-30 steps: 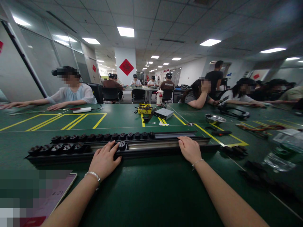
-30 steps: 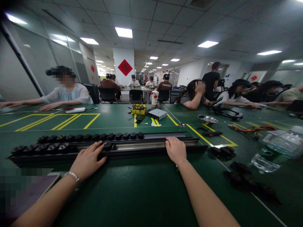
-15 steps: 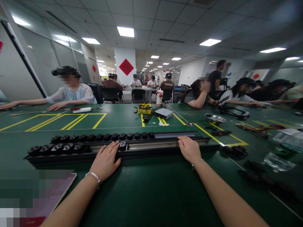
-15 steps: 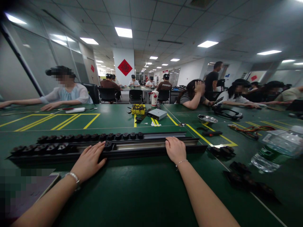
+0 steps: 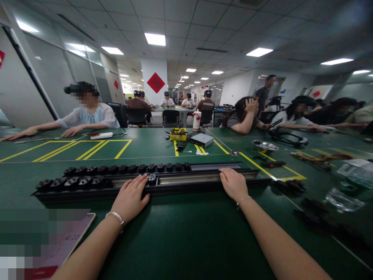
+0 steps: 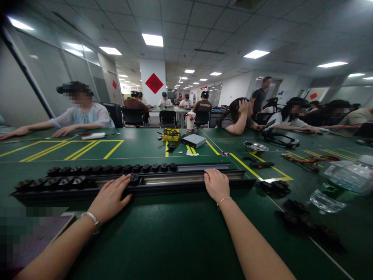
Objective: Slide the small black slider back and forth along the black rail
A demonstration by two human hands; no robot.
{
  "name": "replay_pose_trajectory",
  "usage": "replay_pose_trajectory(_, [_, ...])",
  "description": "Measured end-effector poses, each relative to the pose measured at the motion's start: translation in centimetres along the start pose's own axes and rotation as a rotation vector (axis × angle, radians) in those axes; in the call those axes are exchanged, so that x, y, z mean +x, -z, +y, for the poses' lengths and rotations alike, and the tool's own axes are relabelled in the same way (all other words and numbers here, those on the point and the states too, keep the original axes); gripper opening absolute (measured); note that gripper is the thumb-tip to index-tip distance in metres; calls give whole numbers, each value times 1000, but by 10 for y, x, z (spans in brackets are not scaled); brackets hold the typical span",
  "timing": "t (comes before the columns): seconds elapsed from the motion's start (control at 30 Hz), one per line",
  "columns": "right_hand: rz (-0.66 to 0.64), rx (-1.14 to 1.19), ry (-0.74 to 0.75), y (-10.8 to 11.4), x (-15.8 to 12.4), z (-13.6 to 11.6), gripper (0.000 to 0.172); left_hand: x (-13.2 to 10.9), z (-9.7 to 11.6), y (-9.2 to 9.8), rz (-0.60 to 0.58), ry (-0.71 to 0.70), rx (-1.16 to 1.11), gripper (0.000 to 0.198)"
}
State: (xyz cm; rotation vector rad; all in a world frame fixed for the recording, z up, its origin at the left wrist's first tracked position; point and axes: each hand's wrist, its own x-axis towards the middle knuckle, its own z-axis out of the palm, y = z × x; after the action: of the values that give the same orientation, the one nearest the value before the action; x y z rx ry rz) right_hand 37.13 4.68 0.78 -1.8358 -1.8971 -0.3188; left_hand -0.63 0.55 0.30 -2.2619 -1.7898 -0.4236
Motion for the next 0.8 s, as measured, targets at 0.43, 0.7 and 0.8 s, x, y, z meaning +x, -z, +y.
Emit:
replay_pose_trajectory(0.43, [4,6,2,1,0,0,37,1,1,1,-11,13,-3,53])
replay_pose_trajectory(0.7, [-14,12,-8,2,0,-1,38,0,1,2,-26,16,13,54])
replay_pose_trajectory(0.8, [-9,9,-7,2,0,-1,38,0,1,2,-24,17,8,54])
